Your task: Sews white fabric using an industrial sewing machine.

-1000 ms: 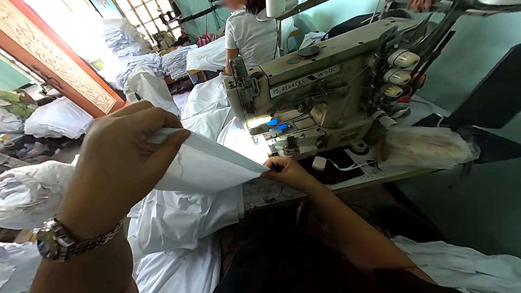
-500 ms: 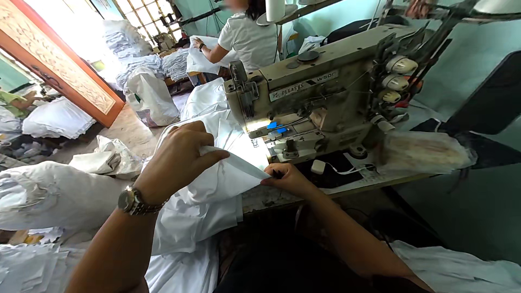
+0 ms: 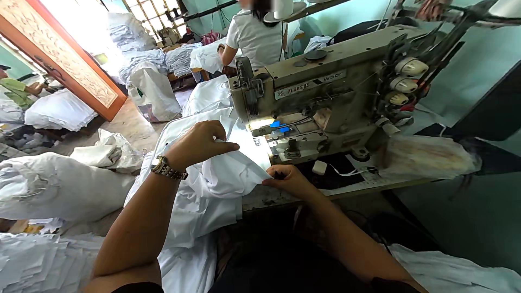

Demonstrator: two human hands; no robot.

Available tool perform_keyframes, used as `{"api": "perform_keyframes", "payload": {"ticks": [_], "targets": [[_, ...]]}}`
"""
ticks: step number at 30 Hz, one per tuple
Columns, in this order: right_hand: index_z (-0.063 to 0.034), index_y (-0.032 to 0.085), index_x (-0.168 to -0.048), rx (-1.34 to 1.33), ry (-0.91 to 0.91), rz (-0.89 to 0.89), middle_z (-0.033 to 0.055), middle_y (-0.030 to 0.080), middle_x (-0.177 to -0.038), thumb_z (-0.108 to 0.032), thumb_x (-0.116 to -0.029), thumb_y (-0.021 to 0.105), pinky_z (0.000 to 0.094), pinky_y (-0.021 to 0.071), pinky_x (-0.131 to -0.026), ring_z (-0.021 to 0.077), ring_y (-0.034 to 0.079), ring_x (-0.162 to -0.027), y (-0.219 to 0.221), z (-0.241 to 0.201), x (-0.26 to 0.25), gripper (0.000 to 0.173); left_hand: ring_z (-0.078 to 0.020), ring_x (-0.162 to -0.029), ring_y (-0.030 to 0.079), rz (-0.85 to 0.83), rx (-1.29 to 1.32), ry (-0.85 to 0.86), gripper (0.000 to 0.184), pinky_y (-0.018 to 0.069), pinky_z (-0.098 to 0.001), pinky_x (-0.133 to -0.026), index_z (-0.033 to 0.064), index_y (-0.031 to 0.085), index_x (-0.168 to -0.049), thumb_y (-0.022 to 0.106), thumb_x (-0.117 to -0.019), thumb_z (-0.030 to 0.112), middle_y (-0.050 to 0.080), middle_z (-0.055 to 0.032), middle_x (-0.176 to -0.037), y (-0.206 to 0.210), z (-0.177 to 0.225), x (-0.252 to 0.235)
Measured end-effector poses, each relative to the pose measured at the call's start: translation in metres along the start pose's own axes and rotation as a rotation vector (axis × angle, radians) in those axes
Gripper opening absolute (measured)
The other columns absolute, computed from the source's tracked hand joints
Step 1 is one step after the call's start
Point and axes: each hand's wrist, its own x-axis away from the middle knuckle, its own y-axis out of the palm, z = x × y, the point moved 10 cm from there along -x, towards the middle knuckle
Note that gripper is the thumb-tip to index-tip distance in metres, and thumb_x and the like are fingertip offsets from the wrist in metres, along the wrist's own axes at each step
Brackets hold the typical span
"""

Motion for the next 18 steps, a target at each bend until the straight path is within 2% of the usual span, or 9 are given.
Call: {"api": "perform_keyframes", "payload": {"ticks": [3,5,6,8,9,11,14,15,18], "targets": [[-0.0047,0.076,-0.090,-0.008,-0.010,0.000,-0.0022,0.072,-0.094,-0.021,-0.0886,0.080,0.0148,0.0525,-0.072,-0.0037,0.062,-0.079,0.001,-0.003,0.002,0.017,-0.0121,-0.055,0.049,0.068,0.023,-0.016,0.037,0.0389,-0.0338,-0.052,0.0097,0.058,-0.068,0.075,-0.0925,0.032,0.052,-0.0003,-0.061,0.001,0.012,0.009],[-0.0045,0.077,-0.092,-0.032,-0.053,-0.012,-0.0008,0.073,-0.099,-0.020,-0.0898,0.079,0.0153,0.0537,-0.075,-0.0026,0.064,-0.085,0.001,-0.009,0.004,0.015,-0.0060,-0.049,0.047,0.043,0.134,0.107,0.032,0.0385,-0.0258,-0.046,0.0114,0.059,-0.069,0.074,-0.0916,0.028,0.051,0.0034,-0.057,0.012,0.057,0.033],[-0.0043,0.079,-0.095,-0.051,-0.080,-0.027,0.0007,0.074,-0.103,-0.018,-0.0913,0.076,0.0174,0.0557,-0.080,-0.0003,0.067,-0.092,0.002,-0.012,0.006,0.015,-0.0010,-0.053,0.048,-0.046,0.251,0.222,0.028,0.0399,-0.0191,-0.049,0.0107,0.062,-0.075,0.073,-0.0933,0.029,0.053,0.0057,-0.061,0.026,0.085,0.049],[-0.0043,0.079,-0.100,-0.094,-0.100,-0.061,0.0029,0.075,-0.108,-0.014,-0.0938,0.072,0.0209,0.0575,-0.084,0.0039,0.069,-0.098,0.005,-0.010,0.011,0.014,-0.0026,-0.066,0.056,-0.209,0.388,0.412,0.030,0.0474,-0.0177,-0.059,0.0052,0.068,-0.093,0.068,-0.0982,0.035,0.062,0.0004,-0.076,0.055,0.120,0.072],[-0.0043,0.079,-0.101,-0.095,-0.090,-0.062,0.0030,0.075,-0.108,-0.012,-0.0935,0.071,0.0210,0.0577,-0.083,0.0039,0.069,-0.097,0.006,-0.005,0.013,0.013,-0.0061,-0.073,0.061,-0.214,0.381,0.412,0.031,0.0527,-0.0210,-0.066,0.0036,0.070,-0.100,0.067,-0.0994,0.034,0.066,-0.0034,-0.085,0.068,0.115,0.072],[-0.0043,0.079,-0.100,-0.076,-0.061,-0.031,0.0022,0.075,-0.107,-0.005,-0.0911,0.069,0.0204,0.0579,-0.081,0.0025,0.068,-0.094,0.005,0.003,0.016,0.014,-0.0139,-0.094,0.070,-0.077,0.269,0.225,0.031,0.0585,-0.0324,-0.085,0.0038,0.071,-0.114,0.065,-0.0998,0.030,0.073,-0.0086,-0.104,0.090,0.072,0.056],[-0.0034,0.079,-0.103,-0.063,-0.069,-0.003,0.0048,0.075,-0.107,0.001,-0.0894,0.065,0.0248,0.0586,-0.086,0.0071,0.069,-0.099,0.003,0.000,0.013,0.019,-0.0272,-0.135,0.055,0.053,-0.015,-0.103,0.050,0.0416,-0.0503,-0.115,0.0066,0.061,-0.140,0.058,-0.1033,0.040,0.061,-0.0140,-0.142,0.126,-0.001,0.032],[-0.0035,0.079,-0.102,-0.059,-0.073,0.006,0.0049,0.075,-0.107,0.002,-0.0887,0.065,0.0250,0.0586,-0.086,0.0077,0.069,-0.099,0.002,-0.001,0.012,0.021,-0.0309,-0.140,0.051,0.078,-0.093,-0.146,0.052,0.0362,-0.0538,-0.118,0.0052,0.060,-0.141,0.055,-0.1043,0.041,0.057,-0.0166,-0.147,0.133,-0.013,0.027],[-0.0034,0.079,-0.102,-0.053,-0.051,0.037,0.0052,0.076,-0.107,0.001,-0.0895,0.067,0.0257,0.0590,-0.085,0.0086,0.070,-0.098,-0.001,0.005,0.010,0.018,-0.0324,-0.139,0.052,0.182,-0.194,-0.171,0.048,0.0325,-0.0591,-0.118,0.0044,0.066,-0.134,0.048,-0.1070,0.039,0.060,-0.0177,-0.143,0.133,-0.025,0.017]]}}
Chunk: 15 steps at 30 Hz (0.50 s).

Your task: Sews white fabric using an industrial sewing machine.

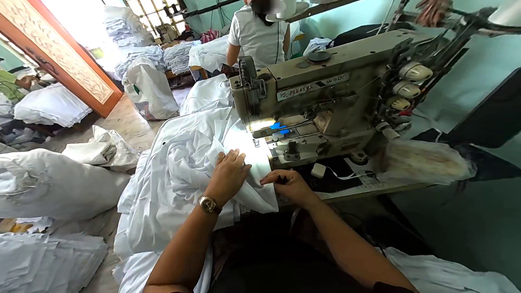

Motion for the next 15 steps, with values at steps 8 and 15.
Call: {"api": "perform_keyframes", "payload": {"ticks": [8,15], "targets": [[-0.0038,0.078,-0.102,0.055,0.052,0.069,0.0033,0.077,-0.104,0.000,-0.0892,0.068,0.0241,0.0584,-0.080,0.0059,0.070,-0.090,-0.007,-0.001,-0.004,0.016,-0.0298,-0.135,0.055,-0.017,0.041,-0.078,0.041,0.0344,-0.0590,-0.116,0.0033,0.066,-0.132,0.056,-0.1032,0.030,0.062,-0.0161,-0.139,-0.002,-0.030,-0.043],[-0.0024,0.077,-0.102,0.098,0.008,0.173,0.0039,0.076,-0.103,0.003,-0.0896,0.066,0.0242,0.0590,-0.080,0.0064,0.070,-0.091,-0.010,-0.010,-0.004,0.017,-0.0265,-0.131,0.059,0.157,0.105,-0.002,0.027,0.0339,-0.0584,-0.119,0.0045,0.073,-0.118,0.058,-0.1008,0.019,0.068,-0.0113,-0.130,-0.025,-0.002,-0.028]]}}
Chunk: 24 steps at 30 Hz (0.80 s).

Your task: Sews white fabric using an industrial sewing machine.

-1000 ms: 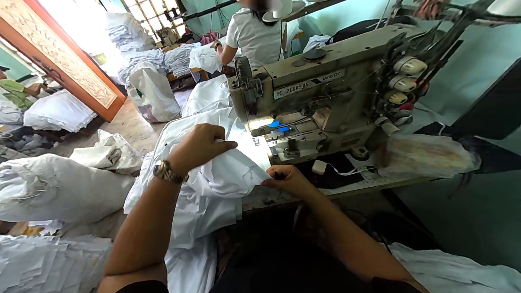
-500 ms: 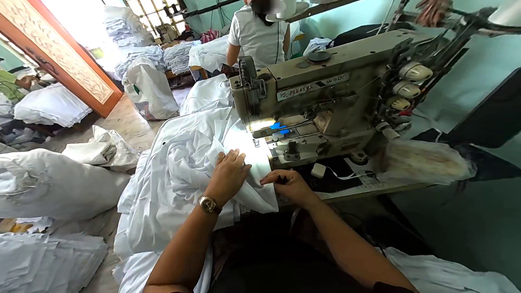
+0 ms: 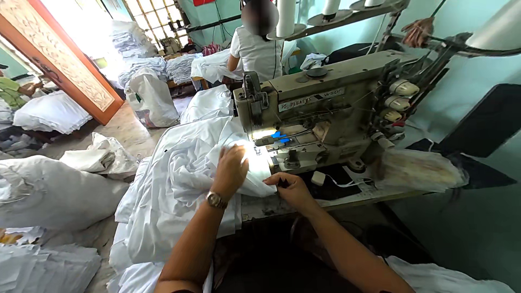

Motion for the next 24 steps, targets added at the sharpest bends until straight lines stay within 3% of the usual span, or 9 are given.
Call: {"api": "perform_keyframes", "payload": {"ticks": [2,4,9,14,24], "targets": [[-0.0018,0.076,-0.101,-0.012,-0.014,0.023,0.0052,0.075,-0.104,0.004,-0.0874,0.068,0.0259,0.0595,-0.082,0.0084,0.071,-0.093,0.000,0.002,0.008,0.017,-0.0221,-0.112,0.068,-0.032,0.024,0.056,0.026,0.0431,-0.0537,-0.112,0.0068,0.075,-0.100,0.055,-0.1020,0.022,0.074,-0.0075,-0.108,0.007,0.013,0.015],[-0.0016,0.076,-0.100,-0.013,-0.050,0.045,0.0064,0.076,-0.104,0.004,-0.0865,0.069,0.0271,0.0604,-0.083,0.0104,0.072,-0.095,-0.001,-0.001,0.009,0.016,-0.0212,-0.097,0.070,-0.017,0.032,0.083,0.022,0.0505,-0.0500,-0.100,0.0079,0.075,-0.093,0.056,-0.0995,0.018,0.073,-0.0061,-0.094,0.013,0.010,0.019],[-0.0026,0.076,-0.100,0.025,-0.026,0.077,0.0043,0.076,-0.102,0.003,-0.0873,0.068,0.0238,0.0591,-0.081,0.0071,0.070,-0.092,-0.004,0.001,0.006,0.015,-0.0227,-0.086,0.069,0.045,0.022,0.071,0.019,0.0556,-0.0450,-0.084,0.0065,0.072,-0.087,0.059,-0.0963,0.016,0.069,-0.0072,-0.084,0.012,0.002,0.012],[-0.0032,0.076,-0.100,0.040,-0.070,0.116,0.0031,0.075,-0.100,0.001,-0.0887,0.069,0.0218,0.0584,-0.079,0.0055,0.069,-0.089,-0.004,-0.004,0.008,0.014,-0.0227,-0.084,0.068,0.051,0.071,0.075,0.018,0.0560,-0.0441,-0.081,0.0056,0.072,-0.087,0.060,-0.0961,0.015,0.068,-0.0074,-0.083,0.012,-0.002,0.007],[-0.0021,0.077,-0.100,0.178,-0.056,0.129,0.0047,0.074,-0.099,-0.001,-0.0893,0.068,0.0195,0.0572,-0.081,0.0039,0.068,-0.089,-0.006,-0.004,-0.007,0.013,-0.0238,-0.102,0.071,0.038,0.171,0.021,0.014,0.0572,-0.0467,-0.091,0.0053,0.076,-0.099,0.063,-0.0963,0.010,0.074,-0.0097,-0.104,0.016,-0.024,-0.016]]}}
